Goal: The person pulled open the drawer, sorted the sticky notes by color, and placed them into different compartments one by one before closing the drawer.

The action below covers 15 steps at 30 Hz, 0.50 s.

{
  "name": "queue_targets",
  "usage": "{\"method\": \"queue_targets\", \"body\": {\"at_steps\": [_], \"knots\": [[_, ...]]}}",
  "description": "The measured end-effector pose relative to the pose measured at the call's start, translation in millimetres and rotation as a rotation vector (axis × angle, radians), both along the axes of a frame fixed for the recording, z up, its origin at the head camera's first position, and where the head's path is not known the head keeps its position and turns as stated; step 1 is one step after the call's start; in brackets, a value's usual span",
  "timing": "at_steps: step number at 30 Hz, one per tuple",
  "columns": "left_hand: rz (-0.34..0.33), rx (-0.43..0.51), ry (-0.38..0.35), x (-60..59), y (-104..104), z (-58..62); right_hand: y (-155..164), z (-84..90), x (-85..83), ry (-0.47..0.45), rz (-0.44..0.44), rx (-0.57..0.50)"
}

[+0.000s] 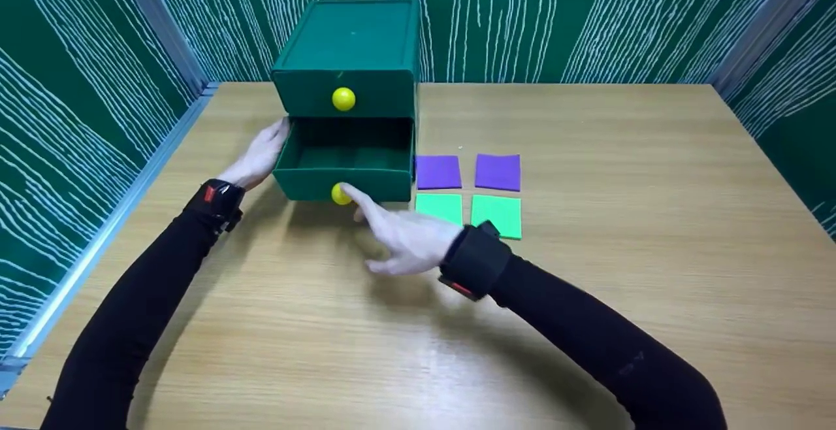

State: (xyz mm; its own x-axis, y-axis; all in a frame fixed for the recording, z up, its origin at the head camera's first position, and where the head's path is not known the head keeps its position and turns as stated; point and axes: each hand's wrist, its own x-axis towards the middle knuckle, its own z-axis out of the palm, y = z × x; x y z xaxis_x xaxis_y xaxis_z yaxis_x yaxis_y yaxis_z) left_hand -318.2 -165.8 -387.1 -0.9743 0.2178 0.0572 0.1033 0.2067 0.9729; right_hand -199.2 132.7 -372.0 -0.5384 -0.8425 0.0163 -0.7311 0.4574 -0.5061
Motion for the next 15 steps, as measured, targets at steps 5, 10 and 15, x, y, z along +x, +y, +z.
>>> {"method": "queue_targets", "body": {"at_steps": [5,10,15], "knots": [[0.041,0.008,0.044,1.5,2,-4.7,31,-20.5,8.6,0.035,0.063,0.029],[0.049,0.019,0.062,-1.4,2,-6.3,59,-26.4,-1.2,0.087,0.013,0.067],[0.066,-0.034,0.060,-0.4,3,-6.6,79,-27.0,-22.7,0.224,-0.127,0.056]]}}
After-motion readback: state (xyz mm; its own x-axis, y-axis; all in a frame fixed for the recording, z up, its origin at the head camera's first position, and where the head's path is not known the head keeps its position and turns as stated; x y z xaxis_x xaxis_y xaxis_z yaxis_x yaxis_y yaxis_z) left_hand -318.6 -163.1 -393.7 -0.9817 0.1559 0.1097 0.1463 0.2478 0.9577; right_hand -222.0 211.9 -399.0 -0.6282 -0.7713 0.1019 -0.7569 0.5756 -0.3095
